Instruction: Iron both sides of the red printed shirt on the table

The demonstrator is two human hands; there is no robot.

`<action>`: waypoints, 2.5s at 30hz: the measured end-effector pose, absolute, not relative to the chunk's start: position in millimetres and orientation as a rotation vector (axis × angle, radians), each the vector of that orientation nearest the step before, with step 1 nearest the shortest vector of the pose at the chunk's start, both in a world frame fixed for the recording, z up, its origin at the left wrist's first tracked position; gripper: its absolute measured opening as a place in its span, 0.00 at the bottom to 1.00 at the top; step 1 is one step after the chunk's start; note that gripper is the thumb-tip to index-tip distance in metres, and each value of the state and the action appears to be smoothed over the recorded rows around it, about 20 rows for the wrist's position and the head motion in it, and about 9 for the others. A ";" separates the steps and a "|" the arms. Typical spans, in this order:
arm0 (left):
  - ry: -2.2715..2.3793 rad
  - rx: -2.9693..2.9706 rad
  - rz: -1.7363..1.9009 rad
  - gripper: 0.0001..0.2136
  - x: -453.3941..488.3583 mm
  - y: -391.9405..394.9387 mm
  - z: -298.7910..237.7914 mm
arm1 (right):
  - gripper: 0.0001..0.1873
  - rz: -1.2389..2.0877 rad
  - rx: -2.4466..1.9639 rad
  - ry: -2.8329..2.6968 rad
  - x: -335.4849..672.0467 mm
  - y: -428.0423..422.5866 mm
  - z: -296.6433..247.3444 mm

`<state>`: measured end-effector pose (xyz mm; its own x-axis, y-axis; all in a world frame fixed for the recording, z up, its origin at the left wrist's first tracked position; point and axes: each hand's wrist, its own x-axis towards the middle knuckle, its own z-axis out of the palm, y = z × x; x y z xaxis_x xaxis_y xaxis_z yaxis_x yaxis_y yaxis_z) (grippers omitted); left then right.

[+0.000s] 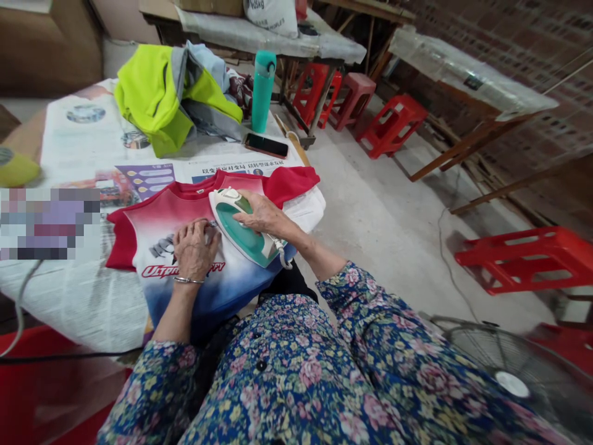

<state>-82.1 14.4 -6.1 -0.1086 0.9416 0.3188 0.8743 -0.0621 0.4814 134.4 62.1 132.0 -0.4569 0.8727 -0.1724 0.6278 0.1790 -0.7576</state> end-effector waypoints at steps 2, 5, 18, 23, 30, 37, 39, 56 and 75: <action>2.071 2.022 0.904 0.12 -82.0 14.7 -6.6 | 0.30 1.162 -1.408 -2.186 129.1 65.5 134.7; 2.052 2.030 0.949 0.10 -82.6 14.4 -8.0 | 0.31 1.155 -1.381 -2.215 126.1 69.5 136.4; 2.038 1.997 1.006 0.09 -82.7 10.8 -9.9 | 0.32 1.152 -1.278 -2.181 146.8 58.5 121.0; 2.020 2.003 1.030 0.09 -84.3 13.7 -12.9 | 0.36 1.198 -1.402 -2.086 145.8 55.7 119.6; 1.993 2.036 0.966 0.11 -87.9 11.6 -13.8 | 0.31 1.232 -1.312 -2.152 137.6 62.2 124.1; 2.038 2.017 0.886 0.13 -85.1 -0.4 -9.4 | 0.33 1.201 -1.262 -2.200 132.4 64.3 127.7; 2.030 2.016 0.901 0.14 -84.4 -0.7 -9.8 | 0.33 1.195 -1.259 -2.216 131.5 63.4 128.6; 2.047 2.056 0.956 0.15 -85.5 -1.6 -16.7 | 0.32 1.195 -1.315 -2.218 130.4 47.4 139.9; 2.206 1.968 1.037 0.21 -73.4 -10.7 -17.4 | 0.35 1.169 -1.342 -2.132 134.2 38.8 132.7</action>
<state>-73.4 -10.7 -17.4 -0.2108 0.8874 0.4100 0.8817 -0.0085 0.4717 134.2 38.8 132.7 -0.4829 0.8673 -0.1203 0.5677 0.2056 -0.7972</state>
